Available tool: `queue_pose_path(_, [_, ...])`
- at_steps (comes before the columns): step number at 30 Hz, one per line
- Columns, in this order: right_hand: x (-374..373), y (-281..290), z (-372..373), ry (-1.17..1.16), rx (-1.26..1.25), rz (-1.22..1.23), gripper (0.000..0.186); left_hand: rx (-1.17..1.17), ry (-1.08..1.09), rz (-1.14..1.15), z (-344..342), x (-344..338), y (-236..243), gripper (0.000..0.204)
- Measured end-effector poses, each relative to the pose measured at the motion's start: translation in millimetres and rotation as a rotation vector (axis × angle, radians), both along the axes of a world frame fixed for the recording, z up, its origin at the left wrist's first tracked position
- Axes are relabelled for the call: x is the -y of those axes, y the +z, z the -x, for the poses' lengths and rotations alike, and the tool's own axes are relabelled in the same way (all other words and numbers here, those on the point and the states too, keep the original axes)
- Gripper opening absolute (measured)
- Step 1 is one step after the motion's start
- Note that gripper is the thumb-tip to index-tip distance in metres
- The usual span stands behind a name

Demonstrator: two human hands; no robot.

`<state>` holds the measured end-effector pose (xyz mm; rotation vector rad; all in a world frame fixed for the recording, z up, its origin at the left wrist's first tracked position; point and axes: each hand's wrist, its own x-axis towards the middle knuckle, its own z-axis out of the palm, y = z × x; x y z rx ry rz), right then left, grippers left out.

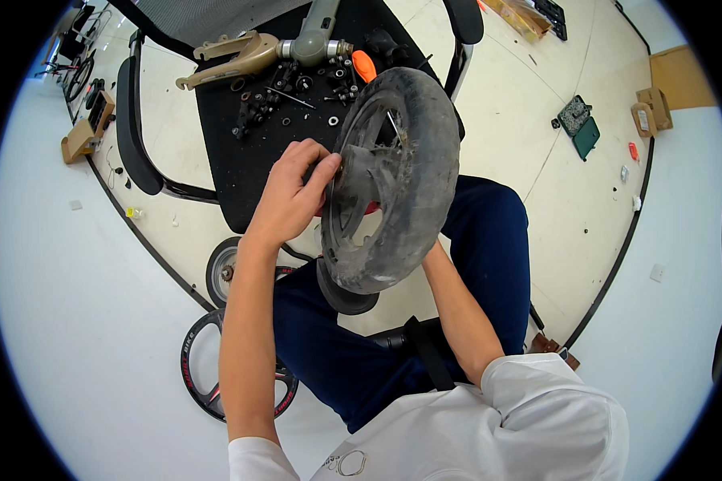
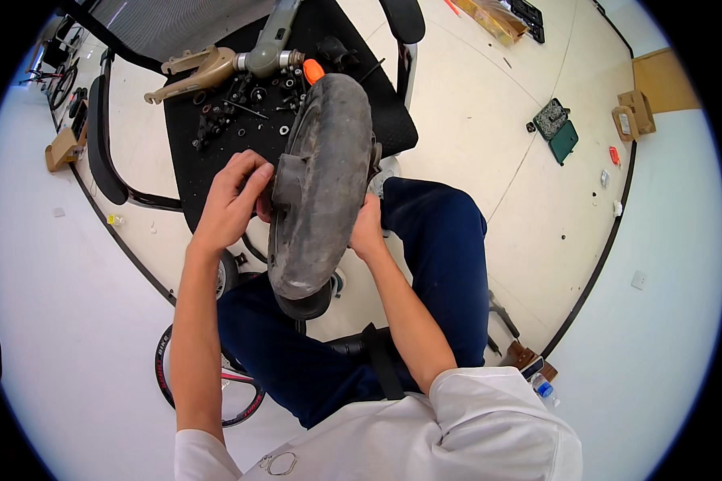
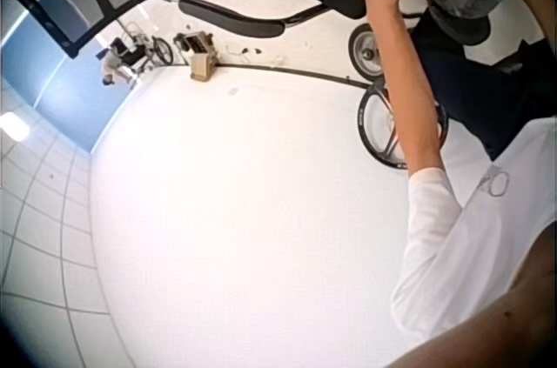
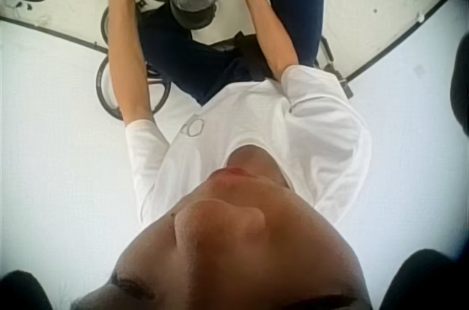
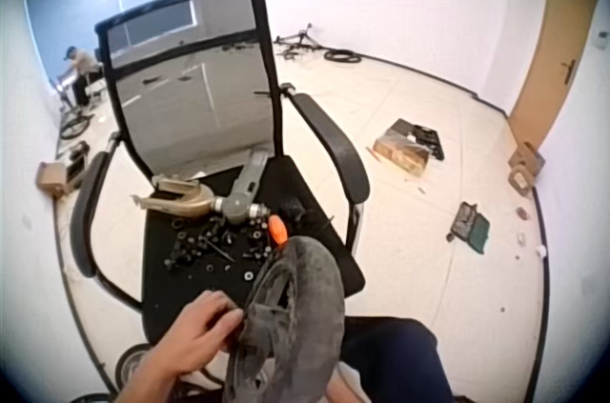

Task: The person removes a wheel from a pink scooter using a wrench and pliers, then uses a screwdriver to adjust the scooter's seat. The person works on the scooter while sitting on the floor.

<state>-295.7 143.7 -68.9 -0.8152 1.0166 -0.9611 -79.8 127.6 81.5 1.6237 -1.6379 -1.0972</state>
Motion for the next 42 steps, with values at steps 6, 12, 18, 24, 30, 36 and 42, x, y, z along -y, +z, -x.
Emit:
queue_pose_path(6, [2.5, -5.8, 1.1, -0.013, -0.139, 0.027, 0.023, -0.179, 0.048, -0.039, 10.7, -4.5, 12.8, 0.018])
queue_pose_path(12, [3.4, 11.5, -1.7, -0.037, -0.082, 0.076, 0.023, 0.013, 0.035, 0.161, 2.7, -2.8, 0.2, 0.018])
queue_pose_path(18, [4.1, 6.0, 2.5, 0.004, -0.133, 0.001, 0.022, -0.149, 0.124, -0.136, 14.5, -1.7, 24.2, 0.017])
queue_pose_path(24, [2.3, 5.6, -2.7, -0.026, -0.039, 0.016, 0.021, 0.192, 0.021, 0.311, 5.7, 2.5, 10.7, 0.02])
queue_pose_path(30, [4.1, 2.6, 0.2, -0.015, -0.092, 0.064, 0.024, 0.03, 0.05, 0.081, 0.0, 2.8, 11.1, 0.021])
queue_pose_path(36, [3.2, 2.6, 2.5, -0.012, -0.034, 0.067, 0.024, -0.048, 0.057, 0.145, 6.6, -1.4, 16.9, 0.019])
queue_pose_path(42, [2.9, 2.3, 0.0, -0.009, -0.088, 0.039, 0.023, 0.058, 0.177, 0.066, 2.0, 3.6, 11.4, 0.017])
